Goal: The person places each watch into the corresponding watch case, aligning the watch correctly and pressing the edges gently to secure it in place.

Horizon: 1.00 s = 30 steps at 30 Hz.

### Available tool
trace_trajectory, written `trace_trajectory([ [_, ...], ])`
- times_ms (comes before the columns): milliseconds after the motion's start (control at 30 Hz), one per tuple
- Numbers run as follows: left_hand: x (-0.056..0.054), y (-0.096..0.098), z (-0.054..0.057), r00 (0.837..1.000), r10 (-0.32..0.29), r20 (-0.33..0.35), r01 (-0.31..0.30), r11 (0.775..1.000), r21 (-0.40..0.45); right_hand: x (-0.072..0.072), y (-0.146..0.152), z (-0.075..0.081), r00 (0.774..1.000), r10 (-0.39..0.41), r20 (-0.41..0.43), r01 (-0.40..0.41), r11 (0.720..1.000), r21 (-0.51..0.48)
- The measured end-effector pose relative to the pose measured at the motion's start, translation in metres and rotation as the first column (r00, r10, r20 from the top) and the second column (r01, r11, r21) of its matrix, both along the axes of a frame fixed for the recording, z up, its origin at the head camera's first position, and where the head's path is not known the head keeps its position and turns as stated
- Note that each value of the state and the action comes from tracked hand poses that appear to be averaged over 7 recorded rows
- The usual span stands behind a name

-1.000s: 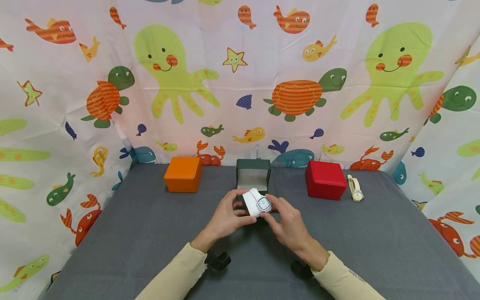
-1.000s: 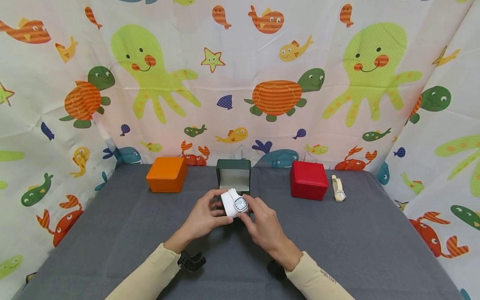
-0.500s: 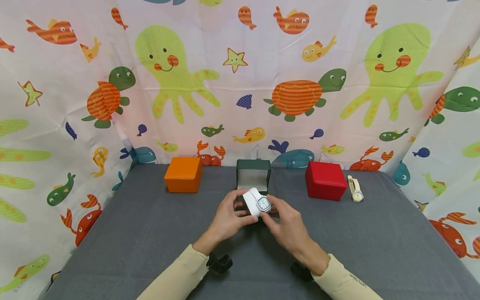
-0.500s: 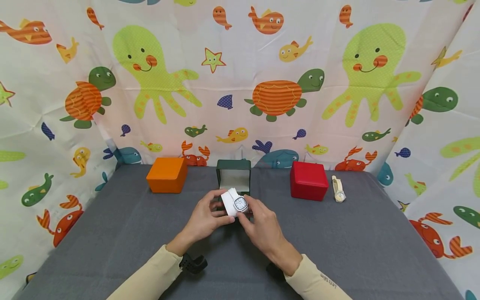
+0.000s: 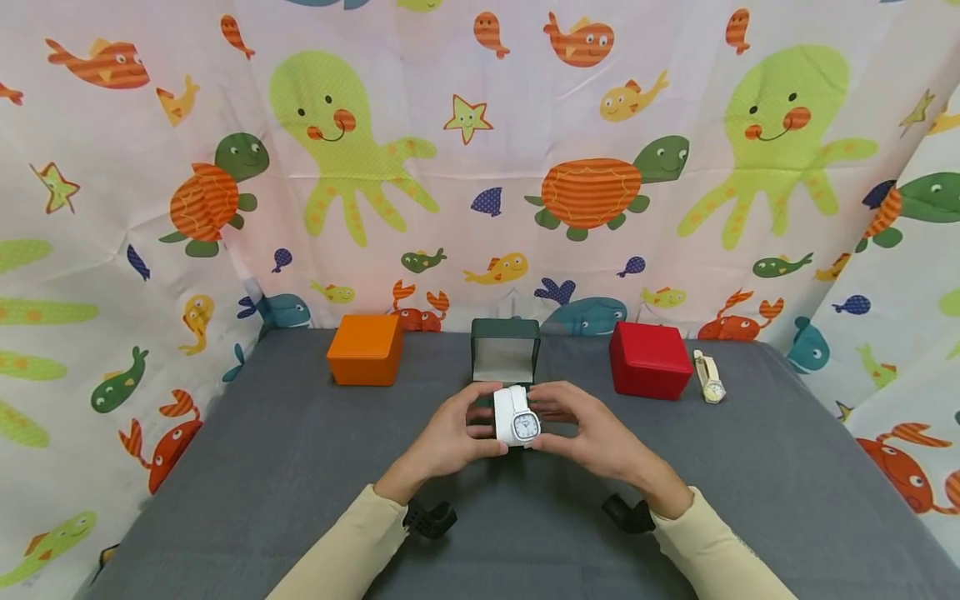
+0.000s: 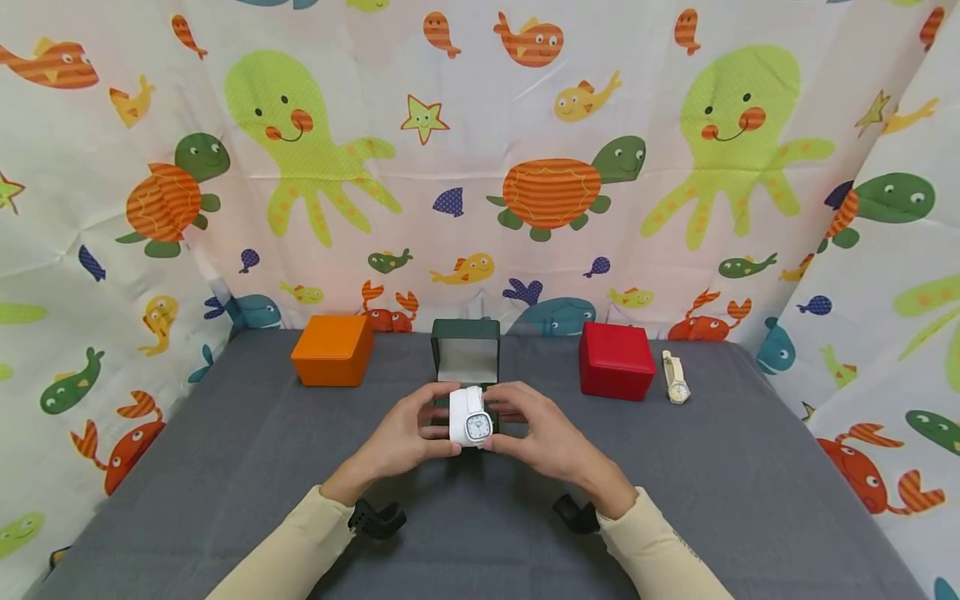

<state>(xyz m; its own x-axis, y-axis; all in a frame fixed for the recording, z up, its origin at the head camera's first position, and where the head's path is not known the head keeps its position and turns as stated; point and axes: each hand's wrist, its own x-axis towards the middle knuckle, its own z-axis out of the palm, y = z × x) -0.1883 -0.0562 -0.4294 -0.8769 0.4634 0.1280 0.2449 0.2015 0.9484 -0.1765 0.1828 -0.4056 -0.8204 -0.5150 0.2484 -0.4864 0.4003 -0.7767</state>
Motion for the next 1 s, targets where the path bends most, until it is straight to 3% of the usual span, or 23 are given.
trace_trajectory([
  [100,0.001,-0.001,0.002,0.999,-0.054,0.002,0.054,0.998,-0.019,-0.004,0.005,-0.001,0.995,0.066,0.080,-0.065,0.998,-0.021],
  [233,0.001,-0.002,0.004,0.997,-0.081,0.007,0.081,0.996,-0.021,-0.005,0.008,-0.001,0.989,0.105,0.104,-0.104,0.994,-0.010],
  [500,0.001,-0.004,0.005,0.996,-0.087,-0.001,0.087,0.996,-0.033,-0.003,0.005,-0.003,0.991,0.078,0.109,-0.075,0.997,-0.034],
  [767,0.001,-0.004,0.007,0.996,-0.088,0.011,0.089,0.995,-0.037,0.010,-0.005,0.014,0.993,0.075,0.088,-0.070,0.996,-0.058],
  [1000,0.003,-0.003,0.007,0.996,-0.090,0.001,0.090,0.995,-0.048,0.013,-0.012,0.014,0.991,0.095,0.093,-0.086,0.992,-0.096],
])
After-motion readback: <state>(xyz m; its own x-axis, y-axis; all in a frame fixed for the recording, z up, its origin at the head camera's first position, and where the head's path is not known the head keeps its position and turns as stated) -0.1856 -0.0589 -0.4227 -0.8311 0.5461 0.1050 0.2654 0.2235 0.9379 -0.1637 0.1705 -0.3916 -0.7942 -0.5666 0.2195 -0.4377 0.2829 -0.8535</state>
